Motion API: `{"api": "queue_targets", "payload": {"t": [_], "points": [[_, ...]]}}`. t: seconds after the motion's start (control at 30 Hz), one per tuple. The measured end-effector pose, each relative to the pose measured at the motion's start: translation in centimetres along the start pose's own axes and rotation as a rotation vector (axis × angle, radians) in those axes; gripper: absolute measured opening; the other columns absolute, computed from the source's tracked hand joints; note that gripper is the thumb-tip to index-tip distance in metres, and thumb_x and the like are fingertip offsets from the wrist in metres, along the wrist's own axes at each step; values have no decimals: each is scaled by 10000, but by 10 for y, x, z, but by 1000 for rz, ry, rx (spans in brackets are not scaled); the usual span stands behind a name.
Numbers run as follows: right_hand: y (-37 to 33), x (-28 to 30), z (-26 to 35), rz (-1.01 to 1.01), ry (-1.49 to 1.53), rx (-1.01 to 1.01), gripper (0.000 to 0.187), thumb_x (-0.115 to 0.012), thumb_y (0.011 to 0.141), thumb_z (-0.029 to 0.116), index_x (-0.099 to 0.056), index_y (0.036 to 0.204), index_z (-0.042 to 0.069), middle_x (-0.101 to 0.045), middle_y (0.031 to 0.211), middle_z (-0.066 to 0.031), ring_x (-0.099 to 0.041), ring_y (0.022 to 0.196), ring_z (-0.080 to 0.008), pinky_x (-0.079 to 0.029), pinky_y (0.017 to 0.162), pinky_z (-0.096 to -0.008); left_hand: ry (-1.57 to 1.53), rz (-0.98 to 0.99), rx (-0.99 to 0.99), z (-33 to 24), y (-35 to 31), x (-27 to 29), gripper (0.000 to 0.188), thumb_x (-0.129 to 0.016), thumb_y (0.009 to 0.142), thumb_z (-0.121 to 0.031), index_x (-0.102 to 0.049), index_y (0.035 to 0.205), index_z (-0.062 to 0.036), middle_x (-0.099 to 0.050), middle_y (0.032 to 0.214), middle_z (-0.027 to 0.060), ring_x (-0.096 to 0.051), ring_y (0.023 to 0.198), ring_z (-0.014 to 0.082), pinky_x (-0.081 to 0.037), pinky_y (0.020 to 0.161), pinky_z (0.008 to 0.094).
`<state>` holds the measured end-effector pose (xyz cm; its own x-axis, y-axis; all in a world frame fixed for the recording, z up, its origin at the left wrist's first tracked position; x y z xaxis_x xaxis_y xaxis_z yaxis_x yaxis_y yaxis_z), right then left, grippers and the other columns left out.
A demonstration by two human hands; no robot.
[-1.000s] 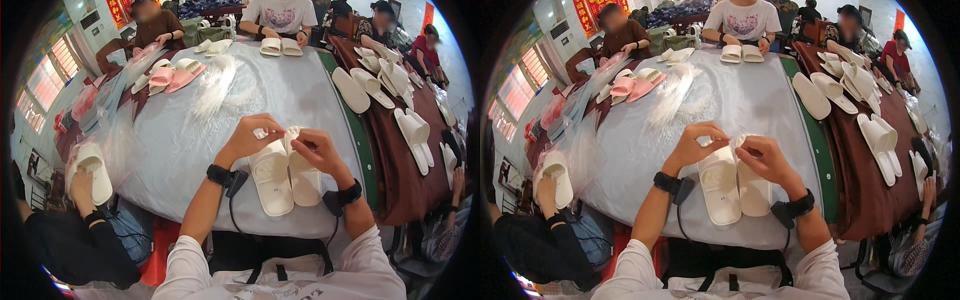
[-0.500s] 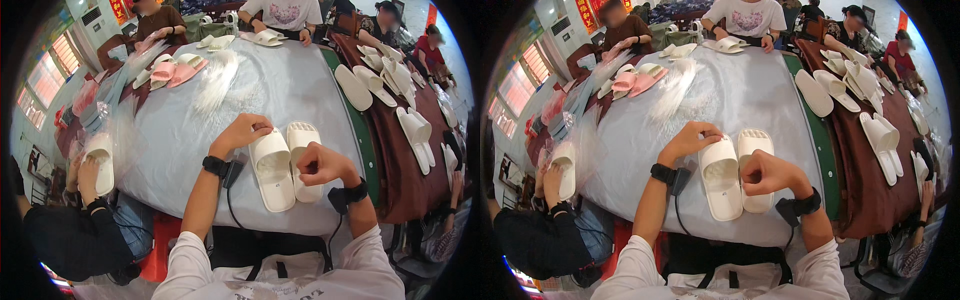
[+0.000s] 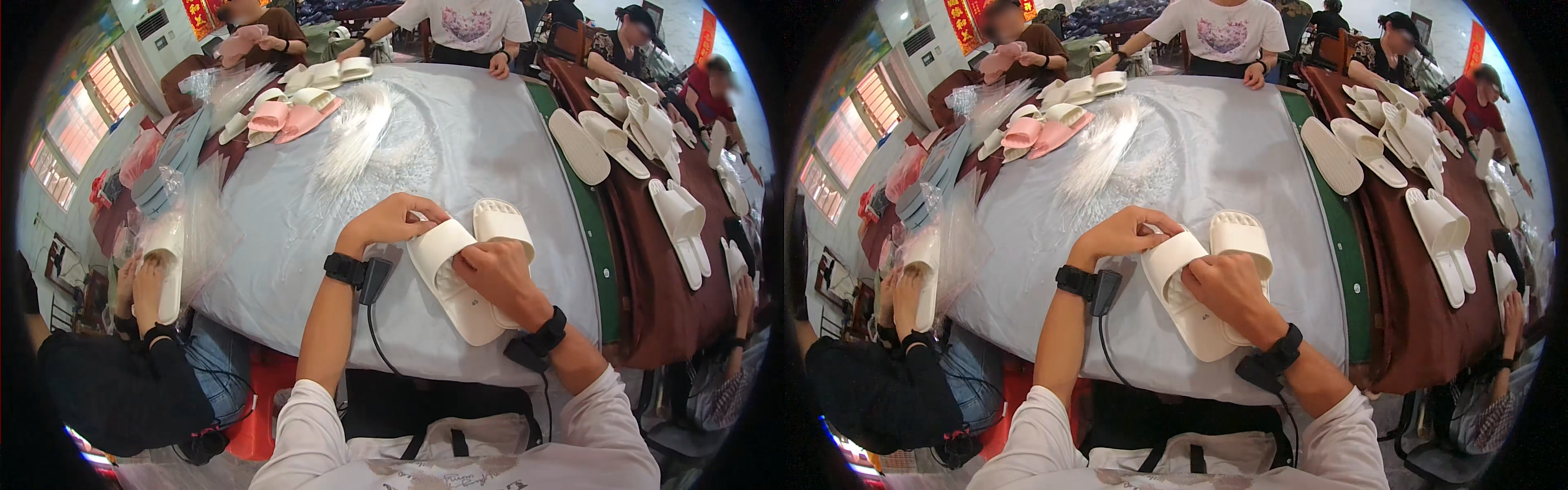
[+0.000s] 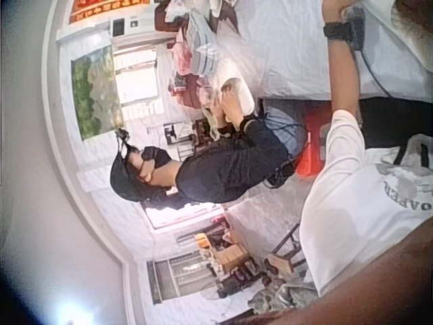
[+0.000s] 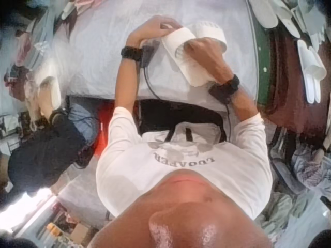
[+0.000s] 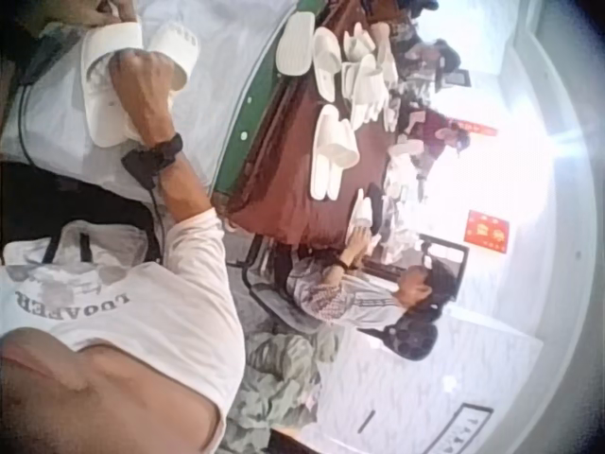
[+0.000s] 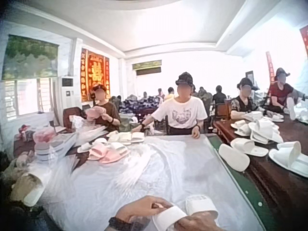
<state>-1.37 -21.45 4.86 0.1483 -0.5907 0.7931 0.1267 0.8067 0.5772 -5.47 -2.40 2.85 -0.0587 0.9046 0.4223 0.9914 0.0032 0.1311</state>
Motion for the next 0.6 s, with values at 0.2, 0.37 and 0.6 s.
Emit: {"api": "queue_targets", "payload": {"t": [0.2,0.37,0.6], "points": [[-2,1,-1,5,3,-71,244,-670,893,171,-629,677,66,-660,637,-96,-647,543,-291,-504,531,-421,-160,27,192,1,0,-5,295,-712,958,-147,-731,1229,-33,-751,1011,33,-632,756,66,-498,578,224],[-1,-1,0,-21,29,-90,277,-664,915,178,-633,664,64,-668,646,-102,-650,547,-295,-503,535,-426,-252,-32,286,16,3,-5,246,-720,987,-255,-731,1111,-43,-700,822,-6,-566,634,33,-428,497,196],[6,13,-6,35,214,-177,243,-711,897,181,-700,696,45,-645,602,-126,-634,542,-323,-504,551,-433,-223,-105,215,18,5,3,241,-664,1026,-272,-670,1097,-41,-713,944,28,-625,713,62,-454,513,211]]}}
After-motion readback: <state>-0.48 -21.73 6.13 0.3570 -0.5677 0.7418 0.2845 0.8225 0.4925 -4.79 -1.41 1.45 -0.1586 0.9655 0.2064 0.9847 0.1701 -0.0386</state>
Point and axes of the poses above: each hand's wrist, its own y-axis towards the middle knuckle, its own x-axis out of the back of the hand, z = x × y, the point moved 6 cm from there along y, towards the middle knuckle
